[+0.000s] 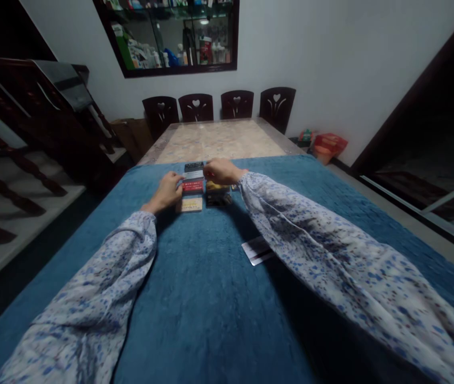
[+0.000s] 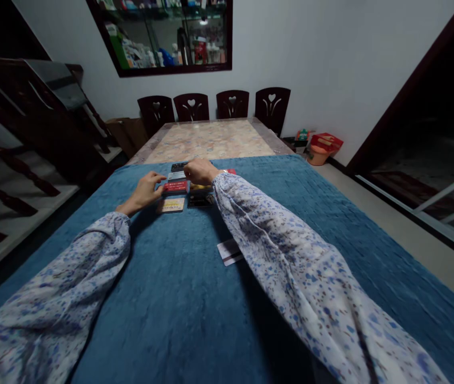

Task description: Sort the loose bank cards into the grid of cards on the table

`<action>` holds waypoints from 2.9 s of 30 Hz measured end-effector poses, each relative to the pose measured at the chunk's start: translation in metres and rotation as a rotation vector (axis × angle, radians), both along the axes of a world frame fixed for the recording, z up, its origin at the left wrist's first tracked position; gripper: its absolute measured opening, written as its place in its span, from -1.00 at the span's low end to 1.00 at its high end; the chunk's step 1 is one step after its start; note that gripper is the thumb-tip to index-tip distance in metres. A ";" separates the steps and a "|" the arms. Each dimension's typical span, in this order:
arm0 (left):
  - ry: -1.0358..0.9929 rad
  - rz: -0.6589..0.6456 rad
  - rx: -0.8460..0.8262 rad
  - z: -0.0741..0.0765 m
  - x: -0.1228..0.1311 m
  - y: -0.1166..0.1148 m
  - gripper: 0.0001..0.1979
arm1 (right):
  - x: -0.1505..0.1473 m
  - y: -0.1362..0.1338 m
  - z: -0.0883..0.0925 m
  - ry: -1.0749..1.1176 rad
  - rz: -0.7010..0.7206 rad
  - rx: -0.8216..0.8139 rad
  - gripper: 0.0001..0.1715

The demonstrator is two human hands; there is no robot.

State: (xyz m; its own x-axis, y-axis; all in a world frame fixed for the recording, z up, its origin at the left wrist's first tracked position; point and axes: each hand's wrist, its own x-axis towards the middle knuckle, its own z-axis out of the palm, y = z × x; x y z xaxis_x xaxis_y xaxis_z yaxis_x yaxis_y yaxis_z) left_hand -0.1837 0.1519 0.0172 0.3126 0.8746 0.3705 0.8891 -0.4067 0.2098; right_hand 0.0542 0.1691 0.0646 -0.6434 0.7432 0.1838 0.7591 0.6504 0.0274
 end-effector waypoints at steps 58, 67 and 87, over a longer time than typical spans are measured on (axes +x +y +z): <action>0.106 -0.502 0.079 -0.042 0.128 -0.195 -0.67 | 0.158 -0.197 -0.081 0.207 0.210 0.028 -0.61; 0.119 -0.523 0.070 -0.043 0.127 -0.193 -0.71 | 0.156 -0.198 -0.081 0.223 0.228 -0.033 -0.62; -0.086 -0.526 0.103 -0.047 0.121 -0.174 -0.64 | 0.151 -0.186 -0.099 0.342 0.158 0.148 -0.67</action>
